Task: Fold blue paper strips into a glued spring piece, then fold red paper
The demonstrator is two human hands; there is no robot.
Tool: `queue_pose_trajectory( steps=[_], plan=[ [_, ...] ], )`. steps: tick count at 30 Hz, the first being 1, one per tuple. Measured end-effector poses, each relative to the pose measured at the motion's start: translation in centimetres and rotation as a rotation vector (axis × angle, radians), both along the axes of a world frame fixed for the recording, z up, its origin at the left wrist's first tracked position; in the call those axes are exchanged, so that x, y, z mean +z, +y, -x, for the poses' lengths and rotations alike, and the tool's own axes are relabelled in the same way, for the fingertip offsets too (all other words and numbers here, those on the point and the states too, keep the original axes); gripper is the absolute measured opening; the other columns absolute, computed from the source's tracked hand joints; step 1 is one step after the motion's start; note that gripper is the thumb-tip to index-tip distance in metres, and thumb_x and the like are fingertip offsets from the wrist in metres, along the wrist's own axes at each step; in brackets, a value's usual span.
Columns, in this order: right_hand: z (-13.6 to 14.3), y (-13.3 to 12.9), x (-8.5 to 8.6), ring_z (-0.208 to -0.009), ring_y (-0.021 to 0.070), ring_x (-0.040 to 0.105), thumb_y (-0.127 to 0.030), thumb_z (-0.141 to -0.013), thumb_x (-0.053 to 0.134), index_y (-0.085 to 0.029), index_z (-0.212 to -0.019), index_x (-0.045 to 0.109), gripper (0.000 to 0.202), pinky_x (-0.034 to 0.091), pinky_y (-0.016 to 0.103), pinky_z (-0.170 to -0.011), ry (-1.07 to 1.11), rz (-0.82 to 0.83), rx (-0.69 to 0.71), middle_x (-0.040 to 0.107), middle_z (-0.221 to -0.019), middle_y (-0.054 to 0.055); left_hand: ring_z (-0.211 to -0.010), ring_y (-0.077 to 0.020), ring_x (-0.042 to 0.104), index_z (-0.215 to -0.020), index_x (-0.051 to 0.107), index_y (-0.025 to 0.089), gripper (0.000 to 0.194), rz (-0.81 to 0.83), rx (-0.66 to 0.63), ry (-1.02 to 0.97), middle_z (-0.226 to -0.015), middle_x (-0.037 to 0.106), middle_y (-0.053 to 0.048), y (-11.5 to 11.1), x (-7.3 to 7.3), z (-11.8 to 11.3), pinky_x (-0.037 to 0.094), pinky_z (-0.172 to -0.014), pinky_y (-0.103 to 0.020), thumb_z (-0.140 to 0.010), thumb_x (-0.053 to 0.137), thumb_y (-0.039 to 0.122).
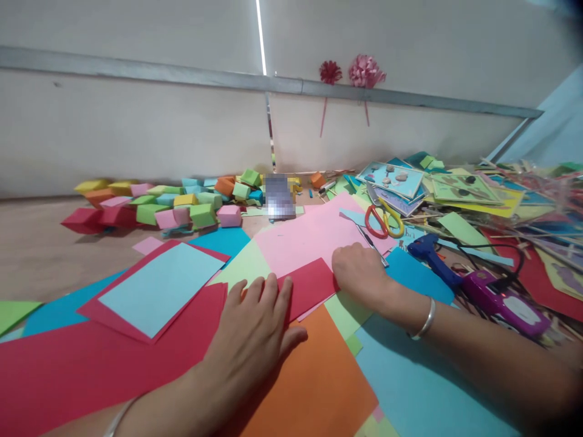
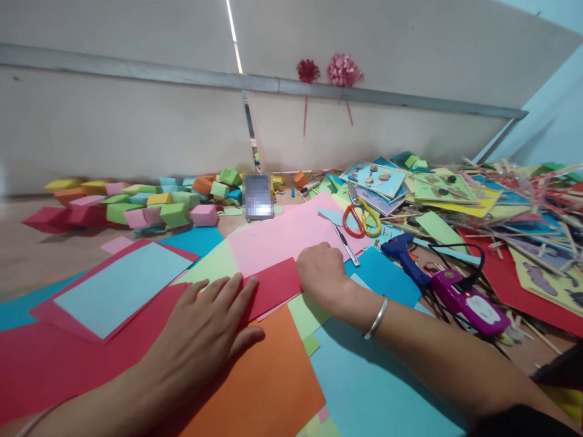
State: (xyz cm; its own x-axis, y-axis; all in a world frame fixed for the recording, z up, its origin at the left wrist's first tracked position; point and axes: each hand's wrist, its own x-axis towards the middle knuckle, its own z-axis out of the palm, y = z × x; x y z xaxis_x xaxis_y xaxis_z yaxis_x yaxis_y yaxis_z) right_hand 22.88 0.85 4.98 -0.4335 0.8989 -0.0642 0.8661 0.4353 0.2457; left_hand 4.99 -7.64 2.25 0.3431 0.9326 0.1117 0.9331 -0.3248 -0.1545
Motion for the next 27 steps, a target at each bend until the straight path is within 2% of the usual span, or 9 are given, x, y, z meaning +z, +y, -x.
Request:
queue_pose_trajectory(
  steps=[3,6,9,12,14,18,22,25,27],
  plan=[
    [0.4,0.3,-0.4,-0.097,0.0279,0.064,-0.004,-0.093,0.039,-0.008,-0.109,0.065,0.031,0.050,0.034,-0.072,0.161,-0.097,0.068,0.069,-0.099,0.020,-0.101,-0.0381,0.064,-0.138,0.056,0.012,0.052,0.014,-0.016,-0.011,-0.110,0.070,-0.019,-0.1,0.1,-0.1,0.045,-0.092,-0.059,-0.093,0.057,0.039],
    [0.4,0.5,-1.4,-0.110,0.0266,0.059,-0.020,-0.100,0.044,-0.009,-0.125,0.059,0.031,0.049,0.039,-0.091,0.421,-0.061,0.358,0.066,-0.117,0.018,-0.098,-0.0362,0.064,-0.138,0.056,0.011,0.053,-0.013,-0.034,-0.017,-0.104,0.069,-0.017,0.0,0.1,-0.1,0.045,-0.093,-0.058,-0.092,0.058,0.038],
    [0.1,0.7,-1.8,-0.128,0.0269,0.051,-0.044,-0.096,0.058,-0.009,-0.137,0.051,0.054,0.042,0.043,-0.107,0.580,0.069,0.644,0.058,-0.138,0.020,-0.097,-0.0353,0.063,-0.130,0.060,0.009,0.047,-0.083,-0.043,-0.028,-0.104,0.069,-0.018,0.1,-0.2,0.0,0.046,-0.092,-0.055,-0.093,0.057,0.037],
    [-0.2,1.0,-1.8,-0.135,0.0300,0.047,-0.059,-0.085,0.068,-0.006,-0.142,0.046,0.081,0.035,0.048,-0.114,0.564,0.131,0.746,0.053,-0.144,0.023,-0.096,-0.0348,0.063,-0.126,0.061,0.006,0.041,-0.180,-0.054,-0.030,-0.105,0.068,-0.020,0.4,-0.5,0.3,0.045,-0.092,-0.056,-0.094,0.052,0.029],
    [-0.4,1.3,-2.0,-0.131,0.0306,0.051,-0.053,-0.086,0.069,-0.006,-0.139,0.049,0.074,0.037,0.049,-0.112,0.555,0.112,0.709,0.057,-0.140,0.023,-0.098,-0.0350,0.063,-0.134,0.055,0.005,0.046,-0.233,-0.064,-0.030,-0.109,0.067,-0.021,0.7,-0.5,0.6,0.043,-0.095,-0.058,-0.092,0.050,0.023],
    [-0.5,2.0,-2.8,-0.116,0.0250,0.062,-0.027,-0.097,0.055,-0.011,-0.116,0.066,0.028,0.047,0.042,-0.102,0.597,0.027,0.641,0.069,-0.123,0.016,-0.105,-0.0369,0.062,-0.140,0.047,0.006,0.052,-0.312,-0.093,-0.042,-0.116,0.065,-0.022,1.2,-0.5,1.1,0.042,-0.098,-0.059,-0.089,0.051,0.016],
    [-0.7,2.3,-3.0,-0.107,0.0220,0.065,-0.015,-0.096,0.045,-0.012,-0.094,0.070,0.025,0.049,0.038,-0.097,0.767,-0.155,0.491,0.073,-0.113,0.015,-0.131,-0.0391,0.047,-0.134,0.048,0.012,0.045,-0.536,-0.191,-0.200,-0.135,0.055,-0.024,0.8,-0.2,1.2,0.038,-0.107,-0.058,-0.089,0.054,0.014],
    [-0.7,2.4,-2.3,-0.095,0.0197,0.066,-0.019,-0.093,0.050,-0.016,-0.086,0.069,0.020,0.051,0.034,-0.088,1.095,-0.202,0.283,0.073,-0.098,0.011,-0.111,-0.0298,0.058,-0.111,0.054,0.020,0.020,-0.581,-0.354,-0.414,-0.114,0.063,-0.014,0.6,-0.1,1.2,0.050,-0.093,-0.044,-0.092,0.056,0.017],
    [-0.5,2.3,-1.6,-0.082,0.0189,0.064,-0.026,-0.088,0.058,-0.017,-0.078,0.067,0.016,0.052,0.032,-0.076,1.359,-0.077,0.123,0.070,-0.085,0.007,-0.095,-0.0253,0.062,-0.100,0.054,0.021,0.007,-0.468,-0.338,-0.635,-0.101,0.063,-0.010,1.0,-0.3,1.3,0.053,-0.080,-0.038,-0.093,0.056,0.023]
  ],
)
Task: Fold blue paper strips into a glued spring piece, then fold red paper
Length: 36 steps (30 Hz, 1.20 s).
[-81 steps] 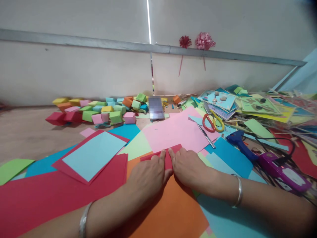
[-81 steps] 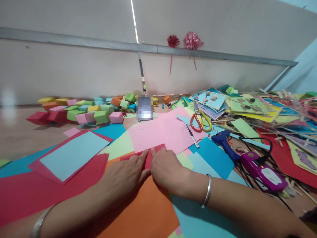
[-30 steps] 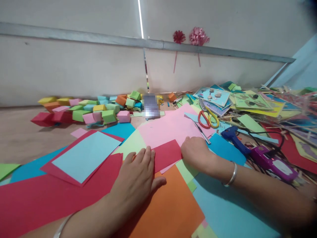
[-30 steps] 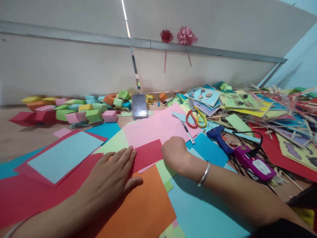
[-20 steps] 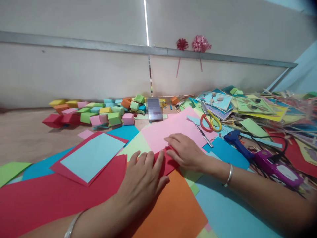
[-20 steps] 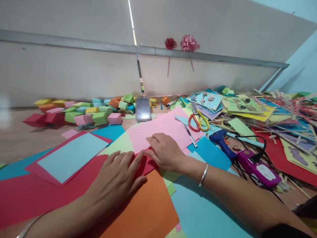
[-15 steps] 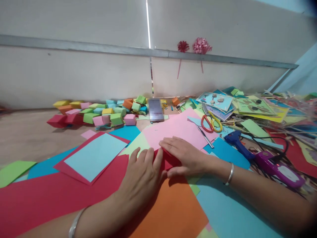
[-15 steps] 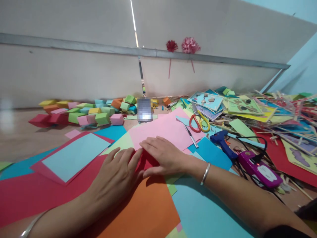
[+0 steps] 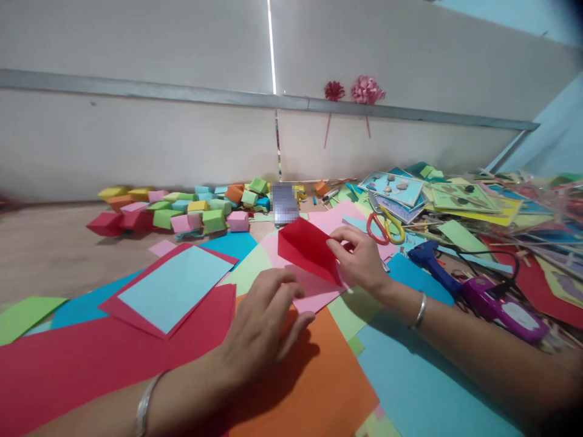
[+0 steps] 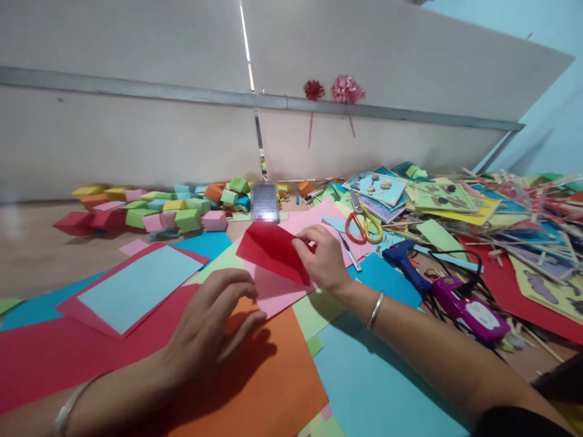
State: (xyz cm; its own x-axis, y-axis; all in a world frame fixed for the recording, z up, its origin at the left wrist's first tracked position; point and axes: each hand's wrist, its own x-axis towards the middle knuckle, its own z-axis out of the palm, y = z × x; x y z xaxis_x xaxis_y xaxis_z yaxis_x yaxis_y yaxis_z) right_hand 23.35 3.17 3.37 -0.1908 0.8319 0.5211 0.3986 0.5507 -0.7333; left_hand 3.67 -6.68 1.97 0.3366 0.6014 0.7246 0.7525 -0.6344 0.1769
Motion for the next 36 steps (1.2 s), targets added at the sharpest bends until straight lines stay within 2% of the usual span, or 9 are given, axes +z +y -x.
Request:
queue_pose_trajectory(
  steps=[5,10,14,16,18,21,26,32,36],
  plan=[
    [1.1,-1.0,0.8,-0.065,0.0161,0.060,-0.042,-0.071,0.072,-0.018,-0.076,0.066,0.025,0.050,0.029,-0.058,0.521,0.549,0.092,0.067,-0.073,0.002,-0.103,-0.0309,0.067,-0.111,0.059,0.022,0.036,0.647,0.032,-0.628,-0.119,0.063,-0.015,1.9,-0.7,0.5,0.056,-0.088,-0.049,-0.086,0.064,0.047],
    [1.9,-2.5,0.5,-0.068,0.0148,0.060,-0.035,-0.070,0.071,-0.019,-0.076,0.064,0.018,0.051,0.029,-0.062,0.492,0.508,0.105,0.067,-0.075,0.002,-0.135,-0.0383,0.052,-0.146,0.041,0.019,0.095,0.973,-0.194,-1.101,-0.150,0.050,-0.021,1.7,-0.7,-0.1,0.046,-0.109,-0.051,-0.067,0.082,0.054],
    [2.3,-4.1,0.4,-0.068,0.0143,0.060,-0.028,-0.074,0.066,-0.019,-0.073,0.063,0.010,0.051,0.029,-0.064,0.301,0.365,0.193,0.067,-0.074,0.002,-0.102,-0.0360,0.070,-0.113,0.069,0.017,0.067,1.014,-0.267,-1.052,-0.111,0.074,-0.015,0.5,0.9,-0.9,0.059,-0.084,-0.042,-0.060,0.086,0.054],
    [2.4,-4.6,0.5,-0.068,0.0138,0.060,-0.025,-0.074,0.065,-0.019,-0.075,0.062,0.007,0.050,0.029,-0.064,0.252,0.324,0.260,0.066,-0.074,0.001,-0.074,-0.0292,0.071,-0.087,0.073,0.016,0.047,1.081,-0.241,-1.007,-0.077,0.074,-0.008,0.1,1.8,-1.1,0.059,-0.065,-0.036,-0.061,0.085,0.053],
    [2.3,-4.6,0.6,-0.070,0.0139,0.062,-0.024,-0.074,0.064,-0.020,-0.085,0.061,0.012,0.050,0.028,-0.063,0.282,0.342,0.311,0.066,-0.077,0.000,-0.064,-0.0254,0.069,-0.080,0.071,0.016,0.038,1.129,-0.202,-1.152,-0.066,0.071,-0.005,0.0,2.3,-1.4,0.058,-0.060,-0.035,-0.065,0.083,0.049],
    [1.8,-3.1,0.3,-0.065,0.0122,0.059,-0.023,-0.073,0.064,-0.022,-0.108,0.055,0.035,0.046,0.025,-0.058,0.419,0.412,0.264,0.061,-0.073,-0.005,-0.067,-0.0269,0.072,-0.091,0.070,0.016,0.029,1.147,-0.105,-1.469,-0.080,0.077,-0.008,0.6,2.0,-1.5,0.061,-0.063,-0.039,-0.070,0.079,0.034],
    [0.7,0.3,-1.2,-0.057,0.0083,0.048,-0.017,-0.067,0.067,-0.025,-0.133,0.057,0.067,0.039,0.022,-0.053,0.478,0.487,0.185,0.053,-0.066,-0.009,-0.074,-0.0276,0.075,-0.102,0.070,0.015,0.026,1.150,-0.033,-1.566,-0.088,0.079,-0.012,2.6,1.0,-0.6,0.063,-0.066,-0.038,-0.077,0.070,0.015],
    [0.1,1.5,-2.5,-0.083,0.0174,0.066,-0.024,-0.076,0.063,-0.021,-0.093,0.080,0.024,0.055,0.032,-0.074,0.404,0.497,0.246,0.074,-0.093,0.005,-0.068,-0.0260,0.075,-0.102,0.070,0.014,0.022,1.164,0.036,-1.575,-0.081,0.079,-0.010,3.0,1.1,-0.2,0.063,-0.061,-0.035,-0.080,0.066,0.011],
    [-1.0,2.5,-2.4,-0.099,0.0204,0.067,-0.021,-0.088,0.056,-0.025,-0.106,0.078,0.029,0.057,0.039,-0.087,0.091,0.106,0.394,0.073,-0.111,0.008,-0.068,-0.0252,0.075,-0.103,0.070,0.015,0.023,1.154,0.017,-1.574,-0.085,0.079,-0.011,2.9,1.0,-0.2,0.064,-0.062,-0.035,-0.081,0.064,0.010]
  ],
)
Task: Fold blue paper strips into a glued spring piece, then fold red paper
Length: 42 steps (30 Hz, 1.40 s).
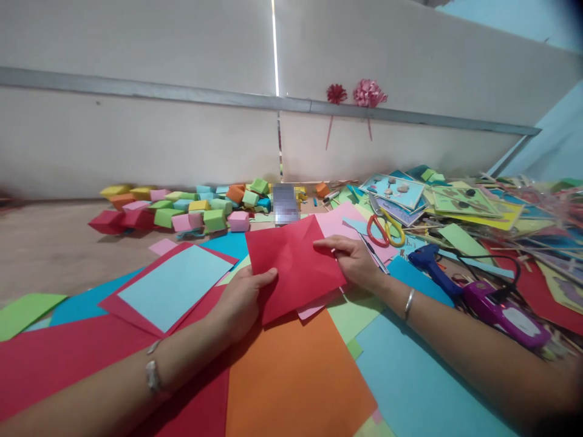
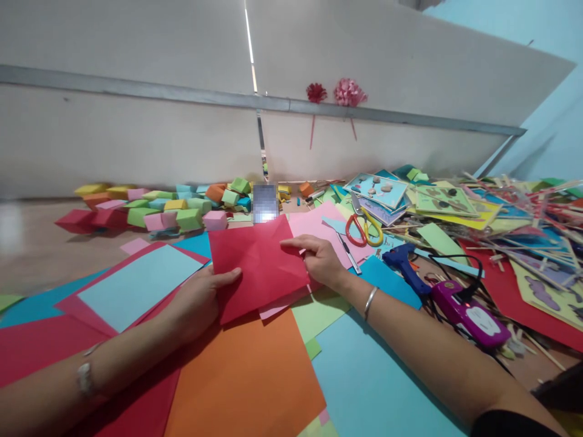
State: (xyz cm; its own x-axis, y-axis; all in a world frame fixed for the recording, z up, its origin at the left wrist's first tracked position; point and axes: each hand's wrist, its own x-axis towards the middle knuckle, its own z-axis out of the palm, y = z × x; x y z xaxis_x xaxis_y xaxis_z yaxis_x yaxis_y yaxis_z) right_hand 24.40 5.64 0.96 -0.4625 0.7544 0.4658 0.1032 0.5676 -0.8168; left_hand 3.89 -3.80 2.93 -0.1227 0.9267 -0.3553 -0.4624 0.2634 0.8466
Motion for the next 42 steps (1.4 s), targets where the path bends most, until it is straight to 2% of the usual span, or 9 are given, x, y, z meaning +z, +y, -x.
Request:
queue_pose_trajectory(
  steps=[4,7,15,20,23,27,30,38,42],
  plan=[
    [-0.9,0.5,0.8,-0.130,0.0244,0.051,-0.023,-0.090,0.066,-0.034,-0.120,0.072,0.033,0.046,0.048,-0.107,-0.220,-0.668,-0.066,0.057,-0.139,0.007,-0.074,-0.0269,0.076,-0.102,0.070,0.014,0.023,-0.017,-0.017,-0.010,-0.093,0.079,-0.013,0.3,-0.1,-0.1,0.064,-0.067,-0.037,-0.081,0.064,0.008],
    [-1.1,0.4,0.9,-0.134,0.0267,0.045,-0.027,-0.087,0.072,-0.037,-0.107,0.077,0.022,0.039,0.051,-0.112,-0.271,-0.819,-0.095,0.052,-0.145,0.004,-0.073,-0.0263,0.076,-0.102,0.070,0.014,0.024,-0.012,-0.013,0.000,-0.092,0.079,-0.013,0.4,0.0,-0.1,0.064,-0.066,-0.037,-0.080,0.064,0.008],
    [-0.9,0.6,0.2,-0.143,0.0311,0.037,-0.058,-0.082,0.071,-0.029,-0.082,0.081,0.030,0.043,0.051,-0.108,-0.088,-0.249,-0.039,0.042,-0.156,0.005,-0.070,-0.0243,0.075,-0.094,0.073,0.014,0.022,0.005,-0.014,0.002,-0.084,0.079,-0.010,0.1,0.4,-0.1,0.060,-0.061,-0.031,-0.074,0.065,0.010],
    [-0.4,0.3,0.4,-0.103,0.0259,0.068,-0.053,-0.072,0.081,-0.022,-0.079,0.079,0.032,0.053,0.042,-0.094,0.032,0.026,0.020,0.073,-0.112,0.012,-0.074,-0.0257,0.074,-0.084,0.074,0.014,0.018,-0.070,-0.051,0.035,-0.079,0.078,-0.010,0.1,0.0,0.0,0.060,-0.071,-0.035,-0.068,0.067,0.012],
    [-0.2,0.1,0.4,-0.084,0.0225,0.069,-0.042,-0.074,0.079,-0.020,-0.081,0.078,0.023,0.055,0.037,-0.080,0.080,0.068,-0.051,0.074,-0.088,0.007,-0.086,-0.0271,0.074,-0.090,0.073,0.017,0.019,-0.155,-0.054,0.036,-0.087,0.079,-0.009,0.1,-0.2,0.3,0.059,-0.080,-0.036,-0.073,0.071,0.023],
    [-0.2,0.1,0.3,-0.077,0.0208,0.066,-0.034,-0.075,0.073,-0.017,-0.080,0.074,0.019,0.052,0.033,-0.072,0.039,0.062,-0.153,0.071,-0.080,0.005,-0.113,-0.0308,0.067,-0.122,0.063,0.020,0.053,-0.446,-0.081,0.209,-0.122,0.072,-0.012,0.3,-0.6,0.8,0.055,-0.094,-0.039,-0.077,0.076,0.044],
    [-0.2,0.1,0.2,-0.074,0.0194,0.063,-0.034,-0.076,0.069,-0.016,-0.080,0.072,0.018,0.049,0.032,-0.069,0.005,0.055,-0.201,0.070,-0.079,0.005,-0.118,-0.0312,0.063,-0.129,0.055,0.020,0.070,-0.520,-0.070,0.389,-0.132,0.066,-0.015,0.4,-0.7,1.2,0.054,-0.094,-0.037,-0.070,0.083,0.041],
    [0.2,-0.4,0.3,-0.060,0.0132,0.049,-0.036,-0.076,0.068,-0.019,-0.060,0.054,0.027,0.040,0.027,-0.056,-0.031,0.095,-0.256,0.053,-0.060,-0.002,-0.064,-0.0152,0.059,-0.075,0.064,0.019,0.024,-0.349,0.088,0.663,-0.070,0.066,0.000,0.6,-0.4,1.5,0.046,-0.060,-0.025,-0.077,0.072,0.041],
    [0.2,-0.5,0.4,-0.073,0.0170,0.062,-0.035,-0.072,0.074,-0.021,-0.094,0.059,0.029,0.050,0.029,-0.065,0.134,0.239,-0.111,0.065,-0.079,0.000,-0.064,-0.0158,0.058,-0.079,0.062,0.020,0.025,-0.373,0.049,0.697,-0.068,0.065,0.001,0.7,-0.7,1.8,0.045,-0.059,-0.026,-0.079,0.070,0.044]
  ],
)
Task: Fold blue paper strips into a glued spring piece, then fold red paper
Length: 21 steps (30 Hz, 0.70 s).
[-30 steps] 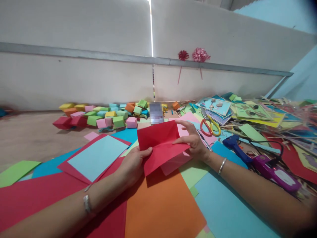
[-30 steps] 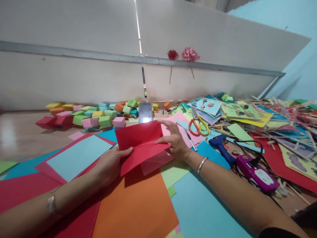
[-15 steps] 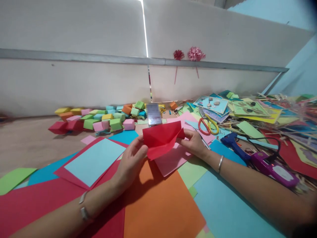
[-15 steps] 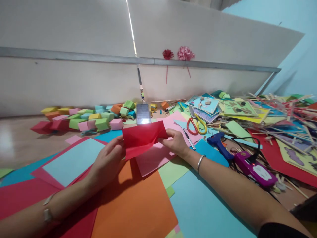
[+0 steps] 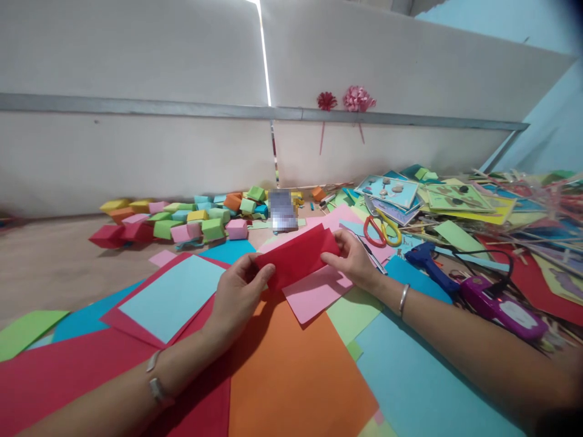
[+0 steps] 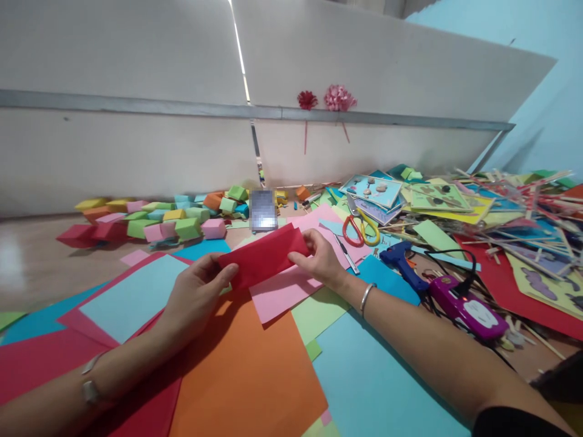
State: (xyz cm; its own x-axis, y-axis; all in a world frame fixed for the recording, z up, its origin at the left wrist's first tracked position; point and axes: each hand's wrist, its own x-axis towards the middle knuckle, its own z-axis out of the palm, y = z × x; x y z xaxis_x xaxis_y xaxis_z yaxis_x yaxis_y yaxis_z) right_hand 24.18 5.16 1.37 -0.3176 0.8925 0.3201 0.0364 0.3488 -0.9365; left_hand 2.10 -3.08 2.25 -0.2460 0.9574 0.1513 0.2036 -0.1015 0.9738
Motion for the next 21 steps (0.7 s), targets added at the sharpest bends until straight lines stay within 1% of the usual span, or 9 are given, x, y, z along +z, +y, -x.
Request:
queue_pose_trajectory(
  steps=[2,3,5,8,10,13,16,18,21],
  plan=[
    [-0.04,0.10,0.07,-0.088,0.0204,0.066,-0.037,-0.072,0.077,-0.024,-0.120,0.052,0.056,0.054,0.032,-0.073,0.058,0.076,0.060,0.069,-0.098,0.004,-0.069,-0.0180,0.061,-0.085,0.064,0.019,0.026,0.004,-0.035,0.012,-0.074,0.068,-0.001,-0.03,-0.07,0.05,0.048,-0.062,-0.028,-0.079,0.069,0.043],
    [-0.08,0.18,0.11,-0.095,0.0213,0.066,-0.039,-0.072,0.077,-0.025,-0.128,0.049,0.064,0.054,0.033,-0.077,0.058,0.088,0.058,0.068,-0.105,0.006,-0.072,-0.0196,0.062,-0.089,0.065,0.019,0.027,0.009,-0.050,0.011,-0.078,0.069,-0.003,-0.07,-0.09,0.05,0.049,-0.064,-0.029,-0.079,0.069,0.043],
    [-0.16,0.37,0.17,-0.100,0.0208,0.063,-0.040,-0.073,0.078,-0.024,-0.131,0.051,0.065,0.053,0.032,-0.080,0.038,0.054,0.011,0.065,-0.109,0.007,-0.079,-0.0223,0.065,-0.096,0.067,0.018,0.030,0.015,-0.071,0.007,-0.086,0.071,-0.005,-0.19,-0.08,-0.01,0.052,-0.068,-0.031,-0.079,0.068,0.043],
    [-0.19,0.55,0.21,-0.083,0.0169,0.061,-0.038,-0.075,0.075,-0.021,-0.120,0.061,0.050,0.052,0.029,-0.069,0.050,0.036,-0.018,0.064,-0.091,0.002,-0.081,-0.0225,0.065,-0.100,0.067,0.019,0.031,0.013,-0.087,0.036,-0.089,0.071,-0.005,-0.39,0.03,-0.18,0.053,-0.069,-0.031,-0.079,0.068,0.041],
    [-0.13,0.51,0.24,-0.075,0.0145,0.060,-0.036,-0.075,0.073,-0.020,-0.106,0.066,0.035,0.050,0.028,-0.064,0.070,0.056,-0.009,0.064,-0.084,0.000,-0.074,-0.0205,0.064,-0.102,0.066,0.020,0.032,0.035,-0.093,0.033,-0.085,0.070,-0.004,-0.51,0.12,-0.29,0.052,-0.064,-0.029,-0.079,0.069,0.042],
    [0.04,0.35,0.29,-0.076,0.0139,0.061,-0.033,-0.072,0.074,-0.019,-0.092,0.067,0.025,0.050,0.027,-0.067,0.101,0.043,-0.003,0.067,-0.085,0.001,-0.059,-0.0166,0.058,-0.104,0.066,0.021,0.036,0.087,-0.092,0.004,-0.074,0.066,0.000,-0.60,0.21,-0.36,0.047,-0.052,-0.026,-0.078,0.070,0.045],
    [0.16,0.23,0.29,-0.076,0.0141,0.061,-0.033,-0.070,0.076,-0.020,-0.091,0.067,0.026,0.050,0.027,-0.068,0.094,0.017,-0.007,0.068,-0.084,0.001,-0.050,-0.0147,0.053,-0.099,0.067,0.021,0.035,0.114,-0.076,0.015,-0.067,0.063,0.002,-0.47,0.21,-0.26,0.042,-0.046,-0.025,-0.078,0.068,0.049],
    [0.16,0.19,0.27,-0.076,0.0144,0.061,-0.034,-0.073,0.074,-0.020,-0.088,0.067,0.022,0.050,0.028,-0.068,0.067,0.008,-0.012,0.068,-0.084,0.002,-0.053,-0.0151,0.054,-0.092,0.070,0.021,0.030,0.093,-0.039,0.053,-0.068,0.065,0.000,-0.25,0.13,-0.10,0.042,-0.048,-0.025,-0.079,0.067,0.048],
    [0.10,0.26,0.25,-0.075,0.0153,0.061,-0.036,-0.077,0.069,-0.021,-0.083,0.067,0.016,0.050,0.029,-0.067,0.037,-0.012,-0.033,0.068,-0.082,0.002,-0.068,-0.0183,0.060,-0.085,0.073,0.021,0.025,0.038,0.010,0.117,-0.078,0.071,-0.003,0.13,-0.08,0.17,0.047,-0.059,-0.026,-0.078,0.067,0.044]
  ],
)
